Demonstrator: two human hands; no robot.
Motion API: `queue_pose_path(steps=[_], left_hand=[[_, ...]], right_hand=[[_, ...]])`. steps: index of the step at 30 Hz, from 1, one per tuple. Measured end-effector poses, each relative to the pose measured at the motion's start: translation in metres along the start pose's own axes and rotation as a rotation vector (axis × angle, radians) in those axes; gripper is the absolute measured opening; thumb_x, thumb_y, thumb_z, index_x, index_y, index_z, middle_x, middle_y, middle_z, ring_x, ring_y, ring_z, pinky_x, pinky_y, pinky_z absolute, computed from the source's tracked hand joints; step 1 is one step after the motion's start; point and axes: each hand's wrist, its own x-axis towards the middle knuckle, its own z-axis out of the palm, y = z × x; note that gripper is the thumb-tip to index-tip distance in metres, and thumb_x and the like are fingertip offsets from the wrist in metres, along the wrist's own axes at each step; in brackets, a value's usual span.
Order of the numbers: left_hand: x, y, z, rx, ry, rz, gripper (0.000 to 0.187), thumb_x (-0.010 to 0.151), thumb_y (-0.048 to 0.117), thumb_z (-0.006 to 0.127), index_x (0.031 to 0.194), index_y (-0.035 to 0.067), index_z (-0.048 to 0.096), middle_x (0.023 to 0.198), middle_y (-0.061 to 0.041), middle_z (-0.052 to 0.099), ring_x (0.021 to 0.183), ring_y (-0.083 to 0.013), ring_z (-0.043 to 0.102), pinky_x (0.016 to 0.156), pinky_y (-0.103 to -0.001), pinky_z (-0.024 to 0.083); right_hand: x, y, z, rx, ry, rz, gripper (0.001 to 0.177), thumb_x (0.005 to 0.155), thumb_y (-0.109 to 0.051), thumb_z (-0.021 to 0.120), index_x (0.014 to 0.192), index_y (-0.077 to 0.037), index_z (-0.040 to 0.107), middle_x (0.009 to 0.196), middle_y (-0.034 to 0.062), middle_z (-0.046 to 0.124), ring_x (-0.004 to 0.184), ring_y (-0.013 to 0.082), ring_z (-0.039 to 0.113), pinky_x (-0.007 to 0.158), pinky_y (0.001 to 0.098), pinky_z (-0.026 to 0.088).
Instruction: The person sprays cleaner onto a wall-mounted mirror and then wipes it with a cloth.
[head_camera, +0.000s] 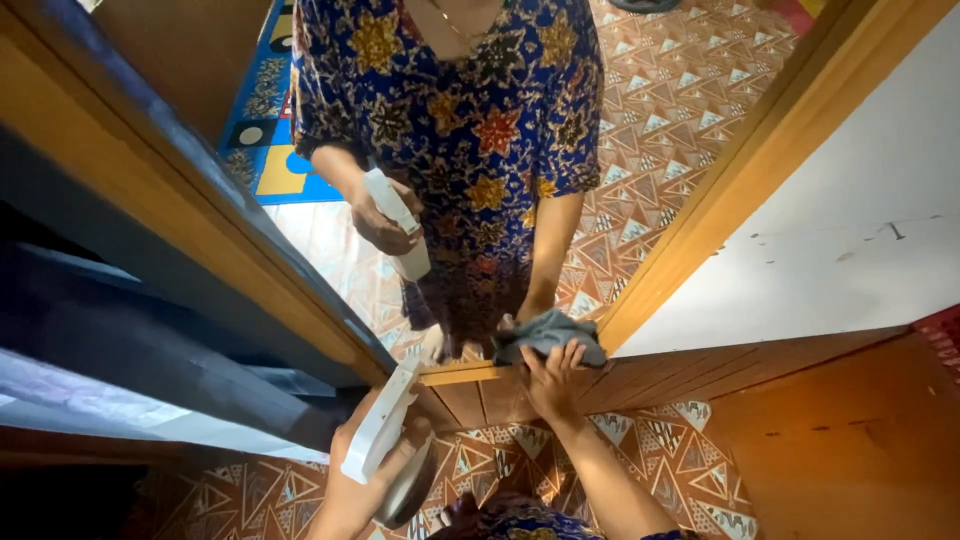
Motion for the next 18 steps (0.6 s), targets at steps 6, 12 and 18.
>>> queue_pose_path(steps=[6,12,18], left_hand=[[-0.004,0.010,0.004,0.074,0.072,-0.041,0.044,0.079,0.016,0.081,0.121,0.006,0.068,0.086,-0.006,0.073,0.076,-0.0123,0.065,0.070,-0.029,0.053],[-0.010,0.003,0.004,0.025,0.057,0.081,0.046,0.080,0.012,0.079,0.124,0.005,0.066,0.083,-0.005,0.072,0.076,-0.0115,0.064,0.071,-0.027,0.053],[-0.007,0.005,0.002,-0.054,0.018,0.043,0.048,0.080,0.011,0.077,0.126,0.005,0.065,0.081,-0.005,0.075,0.077,-0.0118,0.071,0.075,-0.027,0.056]], right_hand=[[0.124,-0.063,-0.111,0.041,0.317,0.017,0.065,0.089,-0.057,0.071,0.148,-0.038,0.051,0.144,0.0421,0.023,0.148,0.0640,-0.003,0.115,0.0780,-0.010],[0.215,-0.109,-0.237,0.047,0.425,-0.071,0.082,0.105,-0.051,0.064,0.168,-0.044,0.013,0.170,0.0221,-0.019,0.156,0.0544,-0.019,0.122,0.0733,-0.015],[0.191,-0.112,-0.162,-0.084,0.387,-0.195,0.076,0.106,-0.063,0.049,0.168,-0.047,0.007,0.170,0.0202,-0.023,0.154,0.0462,-0.022,0.118,0.0698,-0.019]])
